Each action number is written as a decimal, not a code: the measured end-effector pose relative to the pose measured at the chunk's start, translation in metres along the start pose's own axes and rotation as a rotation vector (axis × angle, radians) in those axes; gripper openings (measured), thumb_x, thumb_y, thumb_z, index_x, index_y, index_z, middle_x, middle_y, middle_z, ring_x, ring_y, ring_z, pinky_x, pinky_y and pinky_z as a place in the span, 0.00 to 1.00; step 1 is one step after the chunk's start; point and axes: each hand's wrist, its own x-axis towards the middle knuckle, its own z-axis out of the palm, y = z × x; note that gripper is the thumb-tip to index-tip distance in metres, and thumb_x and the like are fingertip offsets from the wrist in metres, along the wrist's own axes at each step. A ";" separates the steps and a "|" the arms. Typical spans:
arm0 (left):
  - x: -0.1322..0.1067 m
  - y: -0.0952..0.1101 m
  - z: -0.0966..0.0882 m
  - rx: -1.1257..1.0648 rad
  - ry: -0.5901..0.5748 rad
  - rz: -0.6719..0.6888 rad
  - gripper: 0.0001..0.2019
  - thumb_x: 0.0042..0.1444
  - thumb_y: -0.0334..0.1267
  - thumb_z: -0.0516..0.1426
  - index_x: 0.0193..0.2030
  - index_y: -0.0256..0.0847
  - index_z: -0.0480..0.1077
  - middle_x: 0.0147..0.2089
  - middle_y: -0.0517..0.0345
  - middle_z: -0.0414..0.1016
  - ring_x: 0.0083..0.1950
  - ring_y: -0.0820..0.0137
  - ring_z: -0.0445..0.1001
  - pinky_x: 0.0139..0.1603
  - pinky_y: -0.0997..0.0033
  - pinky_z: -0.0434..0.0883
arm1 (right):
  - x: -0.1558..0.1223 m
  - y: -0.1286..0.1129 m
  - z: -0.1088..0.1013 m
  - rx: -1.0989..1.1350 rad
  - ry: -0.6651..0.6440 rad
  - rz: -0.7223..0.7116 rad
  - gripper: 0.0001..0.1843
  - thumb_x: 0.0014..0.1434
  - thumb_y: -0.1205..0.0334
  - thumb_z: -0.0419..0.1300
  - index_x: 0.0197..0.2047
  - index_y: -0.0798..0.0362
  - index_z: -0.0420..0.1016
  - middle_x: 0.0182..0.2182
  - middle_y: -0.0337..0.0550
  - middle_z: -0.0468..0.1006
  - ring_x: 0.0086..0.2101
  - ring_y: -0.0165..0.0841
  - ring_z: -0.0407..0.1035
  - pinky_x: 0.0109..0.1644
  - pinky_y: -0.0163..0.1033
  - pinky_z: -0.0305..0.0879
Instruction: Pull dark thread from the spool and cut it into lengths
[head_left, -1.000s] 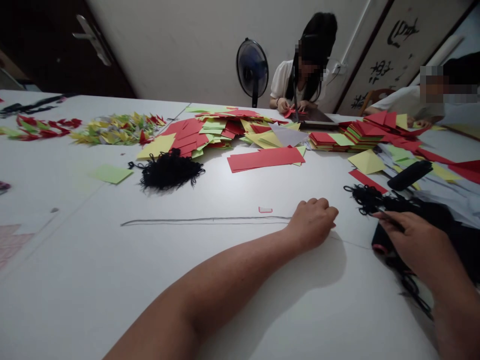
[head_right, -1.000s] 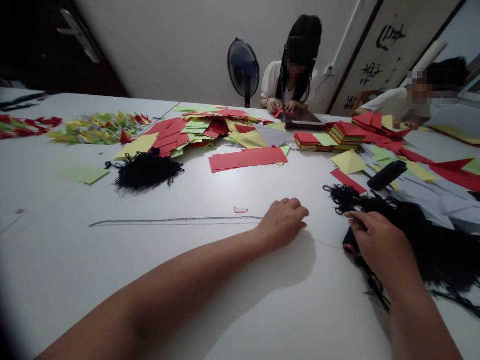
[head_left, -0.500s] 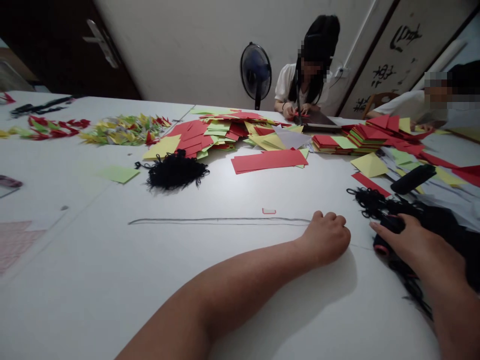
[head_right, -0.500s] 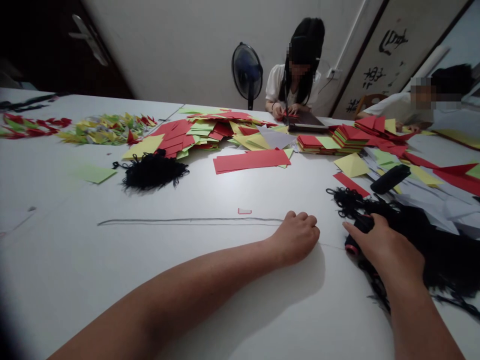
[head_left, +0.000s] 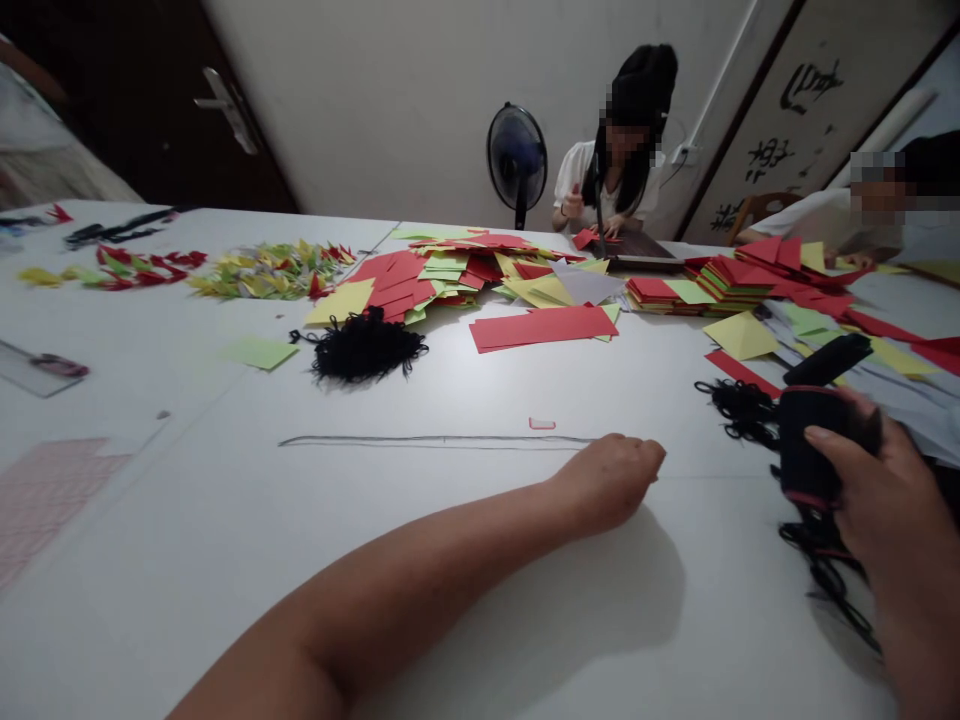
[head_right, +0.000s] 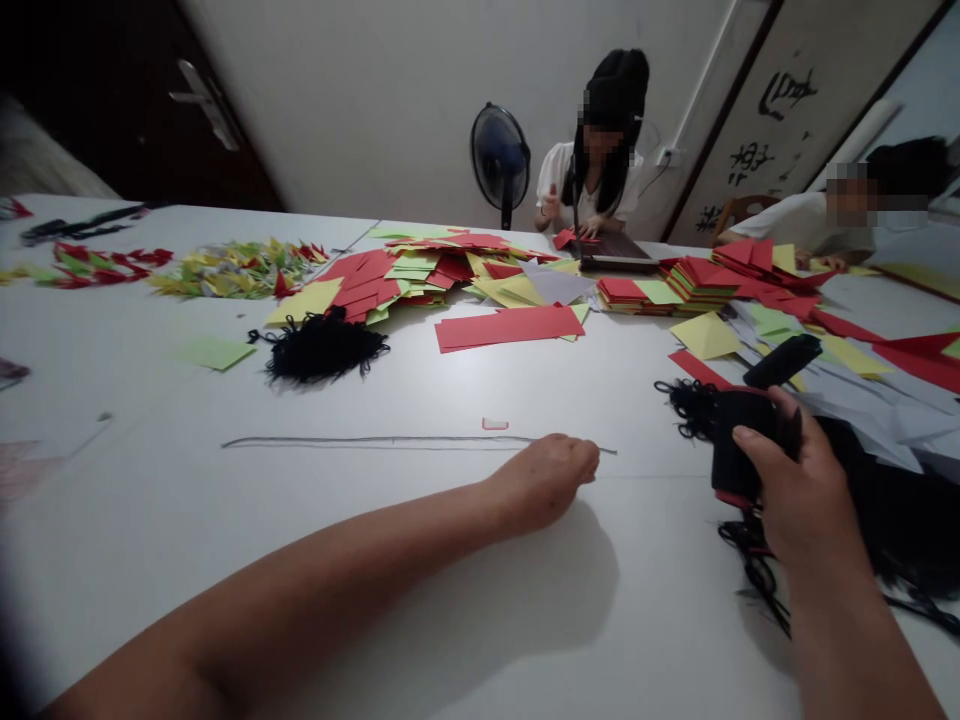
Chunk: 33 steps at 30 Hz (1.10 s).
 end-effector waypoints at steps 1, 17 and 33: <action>-0.010 -0.004 0.000 -0.029 0.006 -0.011 0.12 0.58 0.21 0.50 0.45 0.38 0.65 0.47 0.48 0.79 0.47 0.64 0.74 0.43 0.69 0.69 | -0.003 -0.004 0.004 0.200 -0.023 0.072 0.42 0.54 0.43 0.57 0.71 0.44 0.58 0.53 0.50 0.74 0.35 0.39 0.71 0.27 0.39 0.64; -0.174 -0.039 -0.007 -0.102 0.198 -0.107 0.16 0.53 0.18 0.51 0.36 0.40 0.75 0.32 0.58 0.76 0.33 0.71 0.71 0.34 0.74 0.64 | -0.079 -0.037 0.063 0.274 -0.300 0.242 0.26 0.42 0.46 0.73 0.39 0.49 0.69 0.18 0.29 0.63 0.19 0.26 0.55 0.21 0.32 0.49; -0.255 -0.085 -0.034 0.095 0.384 -0.319 0.14 0.58 0.21 0.47 0.31 0.41 0.68 0.29 0.60 0.72 0.31 0.72 0.69 0.32 0.75 0.62 | -0.045 -0.008 0.017 0.631 -0.097 0.521 0.32 0.24 0.51 0.80 0.28 0.51 0.68 0.18 0.38 0.71 0.14 0.19 0.51 0.13 0.25 0.44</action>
